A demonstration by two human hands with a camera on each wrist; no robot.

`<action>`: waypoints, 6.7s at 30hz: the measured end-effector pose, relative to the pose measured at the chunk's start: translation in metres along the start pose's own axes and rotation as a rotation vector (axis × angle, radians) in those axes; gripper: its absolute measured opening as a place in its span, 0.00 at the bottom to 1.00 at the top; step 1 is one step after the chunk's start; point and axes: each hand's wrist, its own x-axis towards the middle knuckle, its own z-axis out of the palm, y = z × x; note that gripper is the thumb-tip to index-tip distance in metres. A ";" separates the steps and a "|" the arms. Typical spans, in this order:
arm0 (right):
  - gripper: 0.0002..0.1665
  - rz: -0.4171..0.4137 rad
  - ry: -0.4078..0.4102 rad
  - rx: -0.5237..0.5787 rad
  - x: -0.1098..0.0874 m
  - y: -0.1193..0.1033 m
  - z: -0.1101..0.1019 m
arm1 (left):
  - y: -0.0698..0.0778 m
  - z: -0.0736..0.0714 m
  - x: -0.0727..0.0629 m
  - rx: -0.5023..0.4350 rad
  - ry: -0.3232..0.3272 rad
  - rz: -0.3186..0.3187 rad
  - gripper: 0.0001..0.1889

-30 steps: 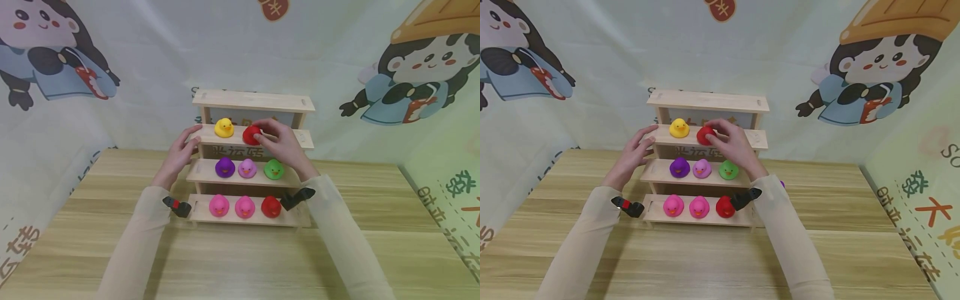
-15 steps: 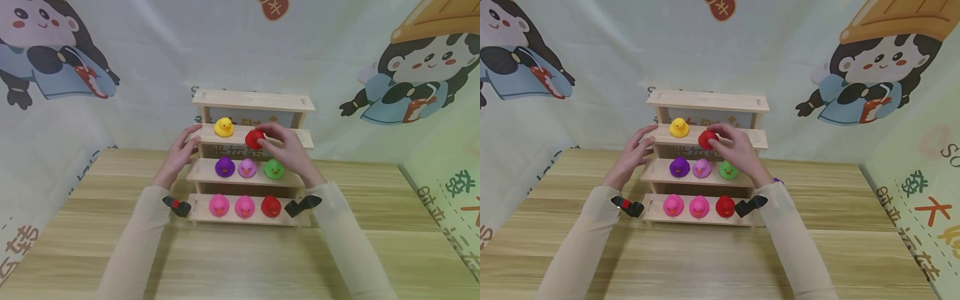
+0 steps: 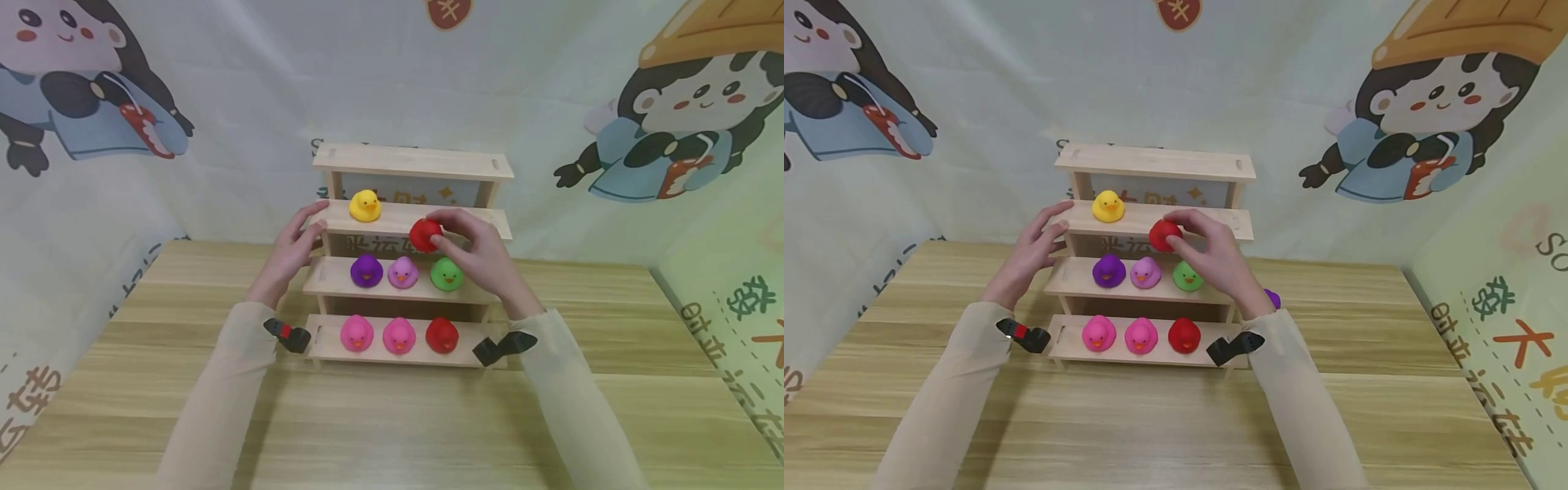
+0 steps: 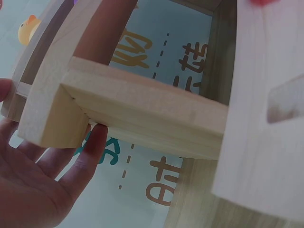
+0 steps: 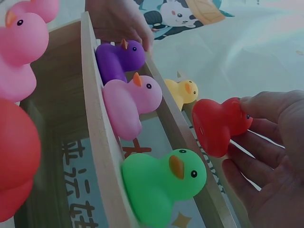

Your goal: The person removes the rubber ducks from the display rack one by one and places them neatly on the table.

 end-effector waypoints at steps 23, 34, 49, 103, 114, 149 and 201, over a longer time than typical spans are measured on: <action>0.19 0.025 0.062 -0.038 -0.036 -0.001 -0.023 | -0.001 -0.002 -0.005 -0.026 -0.003 0.007 0.25; 0.19 0.032 0.073 -0.144 -0.052 -0.001 -0.048 | 0.000 -0.003 -0.002 0.008 0.004 0.012 0.26; 0.21 -0.005 0.058 -0.264 -0.073 0.005 -0.083 | 0.000 0.001 0.000 0.012 -0.003 -0.003 0.26; 0.19 0.442 0.103 -0.191 -0.142 0.114 -0.097 | 0.004 0.000 0.000 0.012 0.024 0.006 0.24; 0.18 0.446 0.120 -0.188 -0.146 0.118 -0.094 | 0.004 0.001 -0.001 0.020 0.023 -0.012 0.25; 0.22 0.342 0.182 -0.246 -0.110 0.075 -0.107 | 0.005 0.001 0.000 -0.011 0.009 -0.029 0.24; 0.19 0.009 0.020 -0.120 0.016 -0.004 -0.019 | 0.002 -0.002 0.000 -0.004 0.010 -0.011 0.24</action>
